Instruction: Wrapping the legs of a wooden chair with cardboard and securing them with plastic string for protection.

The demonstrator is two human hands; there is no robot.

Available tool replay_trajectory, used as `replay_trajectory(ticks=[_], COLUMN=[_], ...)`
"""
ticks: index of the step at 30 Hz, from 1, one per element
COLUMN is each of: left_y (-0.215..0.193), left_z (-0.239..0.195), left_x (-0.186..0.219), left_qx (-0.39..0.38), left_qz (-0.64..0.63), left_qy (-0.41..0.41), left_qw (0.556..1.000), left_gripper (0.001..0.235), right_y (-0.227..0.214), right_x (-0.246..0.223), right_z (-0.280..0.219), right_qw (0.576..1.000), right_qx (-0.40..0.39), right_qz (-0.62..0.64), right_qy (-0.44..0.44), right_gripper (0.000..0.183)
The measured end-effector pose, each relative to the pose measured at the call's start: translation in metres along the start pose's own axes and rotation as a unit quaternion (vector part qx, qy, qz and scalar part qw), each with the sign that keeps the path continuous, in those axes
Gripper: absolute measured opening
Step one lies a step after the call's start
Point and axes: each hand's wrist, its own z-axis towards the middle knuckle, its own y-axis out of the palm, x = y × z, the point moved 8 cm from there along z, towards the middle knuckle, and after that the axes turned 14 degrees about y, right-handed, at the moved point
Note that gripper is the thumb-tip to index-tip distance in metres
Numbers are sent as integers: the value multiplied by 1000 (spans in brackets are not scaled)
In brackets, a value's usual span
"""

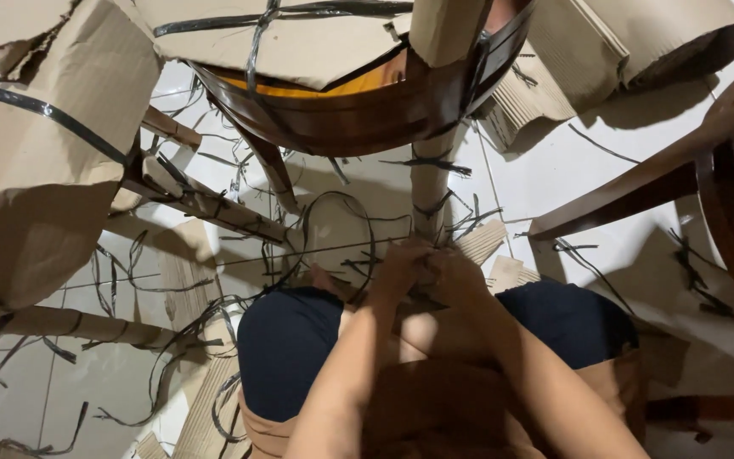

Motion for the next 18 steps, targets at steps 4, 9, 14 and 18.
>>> replay_trajectory(ticks=[4,9,14,18], left_y=[5,25,17,19], left_z=[-12,-27,-36,-38], left_x=[-7,-17,-33,-39], left_qx=[35,25,41,39], left_qz=[-1,83,-8,-36], left_qy=[-5,-17,-279,-326], left_qw=[999,996,959,944], left_gripper=[11,11,13,16], right_y=[-23,20,36,29], right_x=[8,36,32,23], right_z=[-9,39,48,48], right_qw=[982,863,868,819], right_qx=[24,-4,137,64], right_qz=[181,483,366,484], right_qy=[-54,-149,-308,-300], right_gripper=[39,32,20,17])
